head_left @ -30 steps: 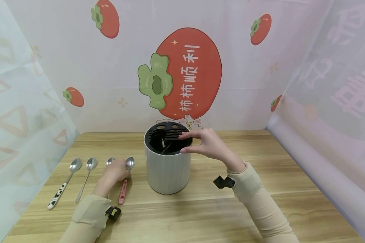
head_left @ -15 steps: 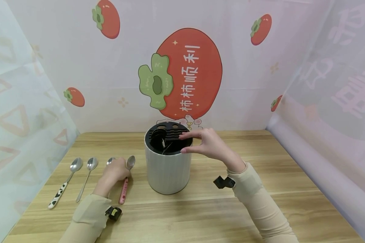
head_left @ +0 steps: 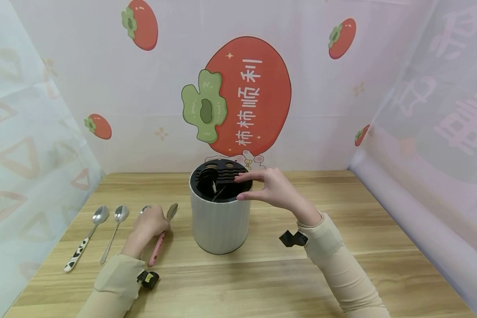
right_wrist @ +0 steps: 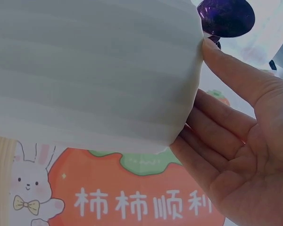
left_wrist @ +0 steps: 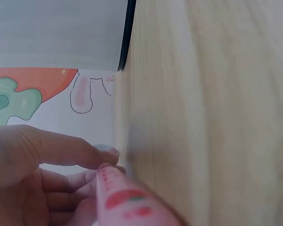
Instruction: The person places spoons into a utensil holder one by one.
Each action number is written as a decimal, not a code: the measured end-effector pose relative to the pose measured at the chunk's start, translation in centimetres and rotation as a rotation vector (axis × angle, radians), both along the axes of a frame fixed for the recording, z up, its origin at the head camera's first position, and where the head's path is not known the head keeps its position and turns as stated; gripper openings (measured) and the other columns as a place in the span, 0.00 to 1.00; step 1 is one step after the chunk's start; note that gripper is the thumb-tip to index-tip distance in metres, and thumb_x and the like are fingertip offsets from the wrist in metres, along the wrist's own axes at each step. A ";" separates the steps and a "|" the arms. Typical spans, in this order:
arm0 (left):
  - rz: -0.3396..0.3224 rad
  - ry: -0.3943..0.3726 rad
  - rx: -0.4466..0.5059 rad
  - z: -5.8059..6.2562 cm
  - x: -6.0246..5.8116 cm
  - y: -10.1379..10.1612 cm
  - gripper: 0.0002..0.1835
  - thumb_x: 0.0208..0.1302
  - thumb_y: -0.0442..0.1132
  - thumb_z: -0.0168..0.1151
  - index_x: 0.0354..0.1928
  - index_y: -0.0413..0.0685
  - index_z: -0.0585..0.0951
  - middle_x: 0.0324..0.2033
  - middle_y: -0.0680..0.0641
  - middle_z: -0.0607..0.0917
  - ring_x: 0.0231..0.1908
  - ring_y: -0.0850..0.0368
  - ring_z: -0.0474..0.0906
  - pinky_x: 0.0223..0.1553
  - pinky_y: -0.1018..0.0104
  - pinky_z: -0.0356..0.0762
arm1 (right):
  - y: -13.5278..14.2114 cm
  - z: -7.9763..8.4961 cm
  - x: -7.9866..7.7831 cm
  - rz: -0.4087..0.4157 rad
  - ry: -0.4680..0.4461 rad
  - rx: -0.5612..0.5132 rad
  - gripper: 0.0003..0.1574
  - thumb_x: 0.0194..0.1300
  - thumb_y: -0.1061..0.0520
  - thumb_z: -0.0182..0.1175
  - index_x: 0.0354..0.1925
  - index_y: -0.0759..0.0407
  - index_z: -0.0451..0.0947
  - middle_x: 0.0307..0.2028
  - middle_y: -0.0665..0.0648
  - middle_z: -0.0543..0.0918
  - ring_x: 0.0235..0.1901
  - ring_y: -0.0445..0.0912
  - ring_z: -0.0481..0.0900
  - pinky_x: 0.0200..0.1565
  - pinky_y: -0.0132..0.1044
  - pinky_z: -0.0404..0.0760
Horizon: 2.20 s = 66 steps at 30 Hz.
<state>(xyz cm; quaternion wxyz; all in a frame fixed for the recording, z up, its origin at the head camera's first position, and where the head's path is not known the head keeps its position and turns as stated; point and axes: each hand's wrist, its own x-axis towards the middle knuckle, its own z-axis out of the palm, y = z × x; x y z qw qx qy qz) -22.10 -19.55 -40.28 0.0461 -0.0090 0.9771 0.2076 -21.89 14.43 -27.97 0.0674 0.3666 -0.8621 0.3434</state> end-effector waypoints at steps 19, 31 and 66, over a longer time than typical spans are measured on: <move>0.003 0.095 0.047 1.7 0.7 0.1 0.11 0.50 0.34 0.62 0.13 0.47 0.77 0.11 0.54 0.74 0.14 0.60 0.65 0.14 0.71 0.58 | 0.0 0.0 0.1 -0.008 -0.013 0.002 0.26 0.50 0.45 0.72 0.49 0.49 0.83 0.50 0.46 0.84 0.55 0.37 0.77 0.59 0.40 0.74; 0.075 0.183 0.099 3.0 1.3 0.5 0.06 0.57 0.37 0.64 0.25 0.43 0.81 0.20 0.49 0.80 0.17 0.58 0.69 0.14 0.69 0.60 | 0.0 0.1 0.1 0.000 -0.017 -0.006 0.26 0.51 0.45 0.72 0.49 0.49 0.83 0.50 0.47 0.84 0.55 0.38 0.78 0.60 0.40 0.73; 0.141 0.714 0.218 9.3 4.3 3.5 0.07 0.58 0.40 0.66 0.29 0.42 0.82 0.22 0.45 0.85 0.21 0.52 0.78 0.21 0.67 0.63 | 0.0 0.2 0.1 -0.005 -0.028 -0.012 0.26 0.51 0.46 0.72 0.49 0.49 0.83 0.50 0.47 0.84 0.55 0.38 0.78 0.60 0.39 0.73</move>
